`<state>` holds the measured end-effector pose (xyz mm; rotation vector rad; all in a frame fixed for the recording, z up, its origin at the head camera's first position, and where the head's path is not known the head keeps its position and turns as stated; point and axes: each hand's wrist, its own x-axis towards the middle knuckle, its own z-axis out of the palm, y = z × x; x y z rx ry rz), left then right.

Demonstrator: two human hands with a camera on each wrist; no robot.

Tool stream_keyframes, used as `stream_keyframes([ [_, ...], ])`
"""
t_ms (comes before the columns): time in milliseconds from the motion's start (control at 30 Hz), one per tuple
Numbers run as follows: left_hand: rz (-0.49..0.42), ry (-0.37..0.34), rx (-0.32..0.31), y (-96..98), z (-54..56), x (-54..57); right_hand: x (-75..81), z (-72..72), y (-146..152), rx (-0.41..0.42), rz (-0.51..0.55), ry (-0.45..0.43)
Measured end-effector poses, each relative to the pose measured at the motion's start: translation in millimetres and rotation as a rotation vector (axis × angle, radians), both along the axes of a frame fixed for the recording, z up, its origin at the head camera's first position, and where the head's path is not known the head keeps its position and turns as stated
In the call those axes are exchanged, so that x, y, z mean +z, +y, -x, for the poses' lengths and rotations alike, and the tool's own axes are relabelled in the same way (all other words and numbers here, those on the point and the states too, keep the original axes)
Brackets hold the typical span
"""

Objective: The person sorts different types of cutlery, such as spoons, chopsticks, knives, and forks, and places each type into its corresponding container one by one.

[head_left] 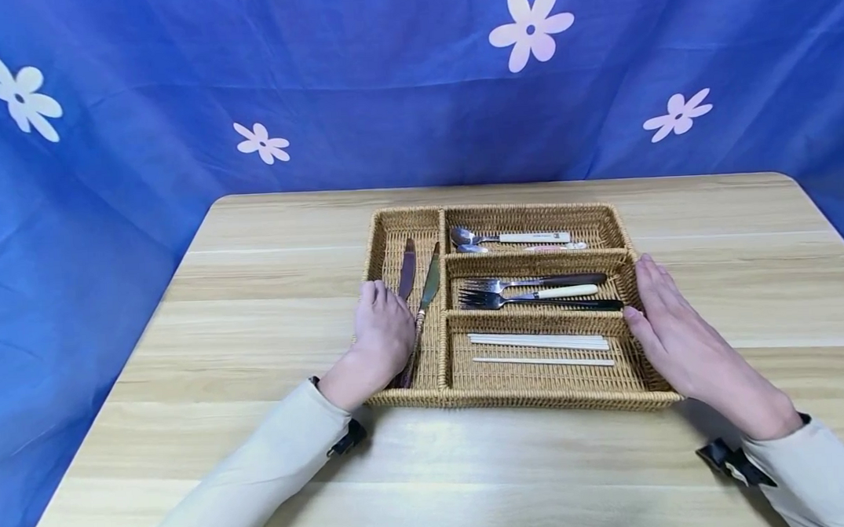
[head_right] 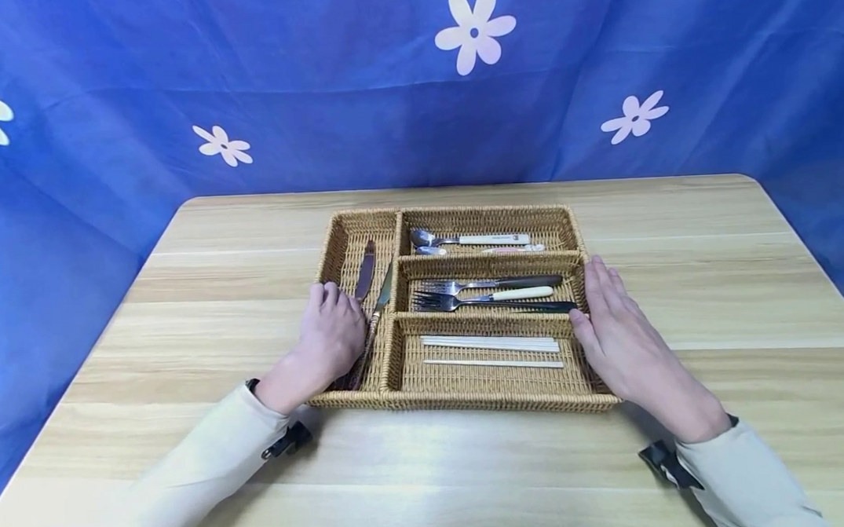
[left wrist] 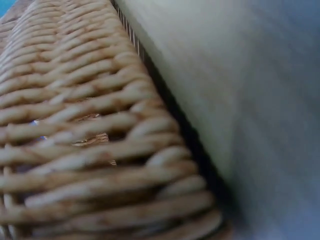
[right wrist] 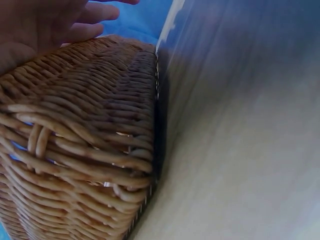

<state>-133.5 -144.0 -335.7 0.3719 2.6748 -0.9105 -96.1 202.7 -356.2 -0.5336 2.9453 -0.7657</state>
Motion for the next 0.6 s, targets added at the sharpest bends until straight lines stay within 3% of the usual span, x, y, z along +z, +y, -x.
stream_keyframes([
  [433, 0.012, 0.004, 0.036, 2.1, -0.2, -0.6, 0.4, 1.8, -0.6, -0.001, -0.003, 0.004],
  [600, -0.109, 0.033, 0.046, -1.6, -1.1, 3.0, 0.5, 2.9, -0.6, 0.000, -0.004, -0.003],
])
